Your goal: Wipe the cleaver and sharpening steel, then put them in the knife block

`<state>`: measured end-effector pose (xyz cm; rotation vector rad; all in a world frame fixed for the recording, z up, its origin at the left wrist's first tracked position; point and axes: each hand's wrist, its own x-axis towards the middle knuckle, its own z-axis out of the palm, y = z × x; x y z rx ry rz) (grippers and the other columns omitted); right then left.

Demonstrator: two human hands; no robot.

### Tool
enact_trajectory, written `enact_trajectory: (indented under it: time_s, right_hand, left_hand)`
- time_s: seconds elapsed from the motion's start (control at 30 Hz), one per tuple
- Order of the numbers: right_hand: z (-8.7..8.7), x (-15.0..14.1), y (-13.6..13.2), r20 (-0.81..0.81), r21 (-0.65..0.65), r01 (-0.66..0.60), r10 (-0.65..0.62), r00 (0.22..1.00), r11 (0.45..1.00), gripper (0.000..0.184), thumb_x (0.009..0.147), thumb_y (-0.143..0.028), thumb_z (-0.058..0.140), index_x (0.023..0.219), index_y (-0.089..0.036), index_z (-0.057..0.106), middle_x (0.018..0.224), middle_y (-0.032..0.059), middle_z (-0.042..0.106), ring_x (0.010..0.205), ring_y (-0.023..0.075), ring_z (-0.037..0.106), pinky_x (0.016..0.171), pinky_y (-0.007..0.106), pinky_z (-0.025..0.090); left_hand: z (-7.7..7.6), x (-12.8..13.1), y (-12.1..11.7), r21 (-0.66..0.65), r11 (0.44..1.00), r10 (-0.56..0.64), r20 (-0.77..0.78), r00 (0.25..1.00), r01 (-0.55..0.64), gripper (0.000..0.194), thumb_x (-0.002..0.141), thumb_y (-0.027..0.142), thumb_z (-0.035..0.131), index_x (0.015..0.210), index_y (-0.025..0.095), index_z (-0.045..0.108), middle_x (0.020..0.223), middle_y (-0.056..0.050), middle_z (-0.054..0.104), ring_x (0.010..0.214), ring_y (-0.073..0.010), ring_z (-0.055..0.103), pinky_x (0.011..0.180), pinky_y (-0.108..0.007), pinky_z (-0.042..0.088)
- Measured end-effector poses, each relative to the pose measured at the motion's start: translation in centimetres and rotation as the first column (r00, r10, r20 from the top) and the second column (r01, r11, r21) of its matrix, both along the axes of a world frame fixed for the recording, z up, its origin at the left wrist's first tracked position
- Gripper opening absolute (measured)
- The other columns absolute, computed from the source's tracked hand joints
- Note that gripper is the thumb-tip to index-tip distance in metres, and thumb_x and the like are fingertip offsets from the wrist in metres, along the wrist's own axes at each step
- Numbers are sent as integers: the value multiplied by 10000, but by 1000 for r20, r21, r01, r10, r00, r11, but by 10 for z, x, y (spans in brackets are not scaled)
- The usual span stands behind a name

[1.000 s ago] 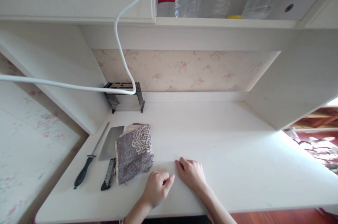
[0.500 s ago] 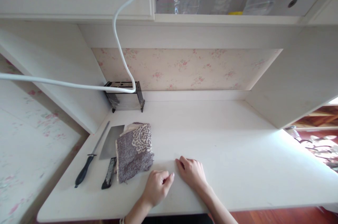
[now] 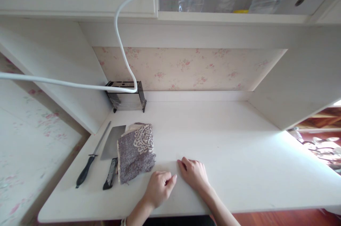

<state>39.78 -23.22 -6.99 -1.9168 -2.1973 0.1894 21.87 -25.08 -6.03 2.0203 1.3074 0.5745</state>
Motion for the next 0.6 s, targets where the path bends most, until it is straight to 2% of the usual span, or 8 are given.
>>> enact_trajectory:
  time_s: [0.6]
  right_hand:
    - [-1,0,0,7,15,1,-1,1000,1000,327,953,-353,374,722,-221,565,655,-17,684,558,119,611,522,272,178]
  left_hand:
    - [-3,0,0,52,998,-22,-62,998,26,436,935,376,359,557,174,274,495,30,340,495,-94,375,529,-285,182]
